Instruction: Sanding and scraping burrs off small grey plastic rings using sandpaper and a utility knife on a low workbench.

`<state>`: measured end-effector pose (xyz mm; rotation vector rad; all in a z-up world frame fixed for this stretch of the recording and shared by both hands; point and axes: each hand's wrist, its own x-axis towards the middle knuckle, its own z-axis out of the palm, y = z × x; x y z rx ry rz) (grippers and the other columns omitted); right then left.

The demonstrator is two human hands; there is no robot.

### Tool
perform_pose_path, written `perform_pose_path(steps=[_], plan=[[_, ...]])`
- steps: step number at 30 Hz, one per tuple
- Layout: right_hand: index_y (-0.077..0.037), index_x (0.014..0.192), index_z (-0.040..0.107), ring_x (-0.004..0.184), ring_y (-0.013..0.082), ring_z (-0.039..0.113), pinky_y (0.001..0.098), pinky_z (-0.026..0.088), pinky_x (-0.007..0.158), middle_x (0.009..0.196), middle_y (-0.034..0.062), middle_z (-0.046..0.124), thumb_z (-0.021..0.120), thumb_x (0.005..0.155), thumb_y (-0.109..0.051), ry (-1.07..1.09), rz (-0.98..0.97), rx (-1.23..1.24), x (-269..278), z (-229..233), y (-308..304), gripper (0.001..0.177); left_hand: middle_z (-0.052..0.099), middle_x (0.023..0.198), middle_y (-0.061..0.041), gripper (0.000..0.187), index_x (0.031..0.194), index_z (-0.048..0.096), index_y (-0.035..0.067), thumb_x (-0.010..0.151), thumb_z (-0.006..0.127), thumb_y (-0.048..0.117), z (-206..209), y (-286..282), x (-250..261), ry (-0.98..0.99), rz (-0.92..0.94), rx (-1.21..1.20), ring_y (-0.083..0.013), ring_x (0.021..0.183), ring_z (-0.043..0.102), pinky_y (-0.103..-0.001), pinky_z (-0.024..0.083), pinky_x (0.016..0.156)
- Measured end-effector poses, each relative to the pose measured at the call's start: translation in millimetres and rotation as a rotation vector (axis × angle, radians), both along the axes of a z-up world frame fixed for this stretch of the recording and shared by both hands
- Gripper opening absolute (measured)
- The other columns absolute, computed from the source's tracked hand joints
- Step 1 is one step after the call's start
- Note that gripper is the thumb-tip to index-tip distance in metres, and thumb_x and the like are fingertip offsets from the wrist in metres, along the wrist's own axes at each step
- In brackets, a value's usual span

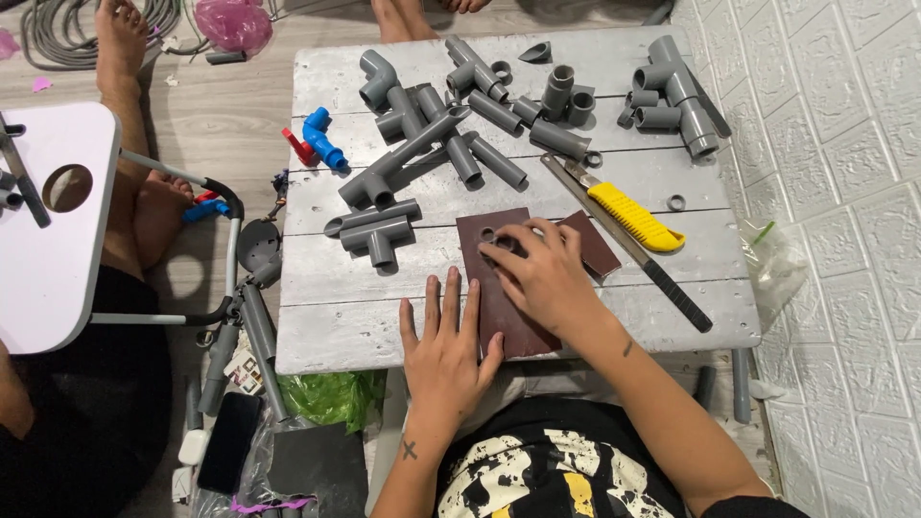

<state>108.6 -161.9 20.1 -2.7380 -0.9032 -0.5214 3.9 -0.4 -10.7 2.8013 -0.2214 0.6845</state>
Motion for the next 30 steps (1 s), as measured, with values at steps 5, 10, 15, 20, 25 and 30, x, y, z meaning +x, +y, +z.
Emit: perform_pose_path(steps=[5, 10, 15, 20, 25, 30], plan=[[-0.032, 0.125, 0.070, 0.124, 0.0314, 0.051, 0.0516, 0.035, 0.099, 0.121, 0.0037, 0.063, 0.069, 0.087, -0.025, 0.040, -0.033, -0.049, -28.2, -2.0, -13.5, 0.039, 0.043, 0.161, -0.012, 0.065, 0.152, 0.050, 0.013, 0.097, 0.049, 0.048, -2.3, -1.2, 0.8, -0.004, -0.004, -0.006, -0.0342, 0.151, 0.033, -0.061, 0.007, 0.121], [-0.030, 0.121, 0.072, 0.126, 0.0332, 0.051, 0.0529, 0.036, 0.099, 0.125, 0.0068, 0.062, 0.074, 0.082, -0.023, 0.039, 0.055, -0.030, -13.2, -5.5, 0.1, 0.040, 0.046, 0.159, -0.006, 0.064, 0.151, 0.051, 0.013, 0.097, 0.048, 0.046, -0.2, -1.3, 1.0, -0.022, -0.014, 0.000, -0.0319, 0.150, 0.035, -0.060, 0.009, 0.122], [-0.029, 0.119, 0.073, 0.125, 0.0340, 0.051, 0.0521, 0.037, 0.099, 0.121, 0.0076, 0.062, 0.069, 0.088, -0.025, -0.018, -0.098, -0.059, -9.8, -2.8, -10.1, 0.032, 0.050, 0.157, -0.006, 0.064, 0.149, 0.052, 0.011, 0.097, 0.049, 0.047, 0.1, -0.7, 1.3, -0.037, -0.010, 0.006, -0.0332, 0.149, 0.037, -0.061, 0.010, 0.122], [-0.026, 0.120, 0.073, 0.124, 0.0325, 0.052, 0.0495, 0.036, 0.100, 0.123, 0.0091, 0.062, 0.070, 0.086, -0.024, 0.001, -0.003, -0.008, -29.5, -5.6, -7.9, 0.034, 0.049, 0.157, -0.006, 0.063, 0.148, 0.052, 0.010, 0.097, 0.047, 0.047, -0.4, -1.2, 1.7, -0.033, -0.011, 0.017, -0.0336, 0.148, 0.038, -0.061, 0.012, 0.122], [-0.026, 0.133, 0.066, 0.123, 0.0295, 0.054, 0.0510, 0.036, 0.100, 0.121, 0.0057, 0.064, 0.069, 0.090, -0.030, -0.007, 0.022, 0.014, 2.4, -11.5, 9.1, 0.044, 0.050, 0.156, -0.006, 0.064, 0.148, 0.053, 0.010, 0.097, 0.048, 0.048, -3.5, -0.9, 1.9, -0.035, -0.012, 0.034, -0.0338, 0.149, 0.038, -0.062, 0.012, 0.122], [-0.017, 0.139, 0.062, 0.117, 0.0310, 0.057, 0.0499, 0.038, 0.098, 0.112, 0.0081, 0.068, 0.073, 0.085, -0.031, -0.088, -0.108, -0.052, -3.1, -5.7, -2.0, 0.057, 0.053, 0.154, -0.006, 0.063, 0.147, 0.055, 0.010, 0.097, 0.048, 0.047, 3.5, -1.5, 1.5, -0.027, -0.010, 0.016, -0.0337, 0.148, 0.038, -0.061, 0.010, 0.122]])
